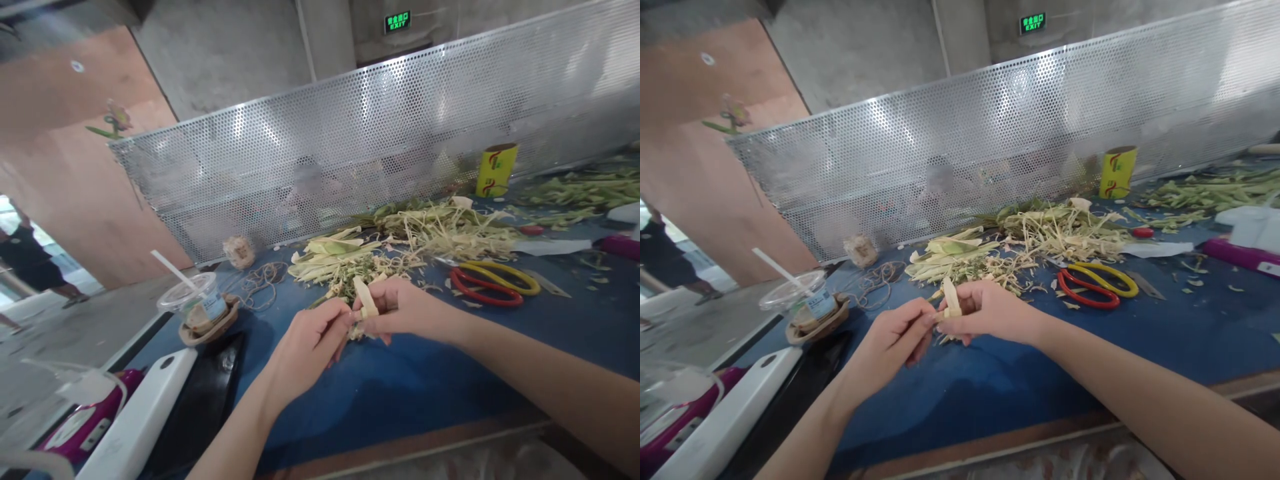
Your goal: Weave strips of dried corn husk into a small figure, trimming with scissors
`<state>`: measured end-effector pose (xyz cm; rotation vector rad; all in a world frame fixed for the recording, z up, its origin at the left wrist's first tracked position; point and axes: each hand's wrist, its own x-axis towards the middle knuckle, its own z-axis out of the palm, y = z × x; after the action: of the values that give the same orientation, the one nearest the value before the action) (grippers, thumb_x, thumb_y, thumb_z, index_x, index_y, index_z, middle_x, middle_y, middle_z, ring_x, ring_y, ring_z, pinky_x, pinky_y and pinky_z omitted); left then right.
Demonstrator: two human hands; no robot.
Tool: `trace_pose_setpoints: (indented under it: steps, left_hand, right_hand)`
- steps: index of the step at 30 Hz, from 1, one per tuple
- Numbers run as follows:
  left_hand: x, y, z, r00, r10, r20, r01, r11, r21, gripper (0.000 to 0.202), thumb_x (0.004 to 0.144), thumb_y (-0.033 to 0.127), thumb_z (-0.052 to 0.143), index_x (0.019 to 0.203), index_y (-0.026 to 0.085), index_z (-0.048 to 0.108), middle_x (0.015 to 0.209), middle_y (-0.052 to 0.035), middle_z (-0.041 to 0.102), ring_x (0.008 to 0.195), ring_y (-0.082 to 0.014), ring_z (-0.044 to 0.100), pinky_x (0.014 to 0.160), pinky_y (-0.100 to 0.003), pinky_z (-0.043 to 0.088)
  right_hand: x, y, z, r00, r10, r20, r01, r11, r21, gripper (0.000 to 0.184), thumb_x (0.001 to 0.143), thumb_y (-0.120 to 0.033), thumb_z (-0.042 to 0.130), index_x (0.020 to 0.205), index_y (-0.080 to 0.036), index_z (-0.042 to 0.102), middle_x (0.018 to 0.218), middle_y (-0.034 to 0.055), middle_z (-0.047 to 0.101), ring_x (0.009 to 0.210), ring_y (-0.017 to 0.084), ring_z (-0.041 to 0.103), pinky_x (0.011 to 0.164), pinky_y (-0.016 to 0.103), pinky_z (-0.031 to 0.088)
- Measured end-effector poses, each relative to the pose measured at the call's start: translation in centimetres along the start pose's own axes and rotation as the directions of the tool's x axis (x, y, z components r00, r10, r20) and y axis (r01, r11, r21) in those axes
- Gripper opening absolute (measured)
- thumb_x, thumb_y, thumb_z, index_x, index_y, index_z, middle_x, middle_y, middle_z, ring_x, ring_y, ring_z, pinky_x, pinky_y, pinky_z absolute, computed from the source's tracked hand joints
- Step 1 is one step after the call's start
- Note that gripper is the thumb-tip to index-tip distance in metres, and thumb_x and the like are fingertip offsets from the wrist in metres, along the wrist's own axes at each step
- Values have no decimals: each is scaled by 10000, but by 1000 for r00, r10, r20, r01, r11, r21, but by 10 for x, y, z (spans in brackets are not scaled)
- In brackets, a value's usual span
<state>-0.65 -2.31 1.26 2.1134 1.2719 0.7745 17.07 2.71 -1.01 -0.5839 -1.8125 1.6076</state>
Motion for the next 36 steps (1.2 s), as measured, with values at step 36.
trace_pose_setpoints:
  steps: [36]
  left_hand:
    - [20,-15,24,950,-200,-238,77,894,-442,439,762,411,534,1115,153,575,674,6,589,516,-82,442,540,-209,394]
  right_hand:
    - [7,11,-3,993,8,-115,-3,999,45,424,773,-429,537,1103,-164,545,397,-90,431,287,28,283,317,164,241]
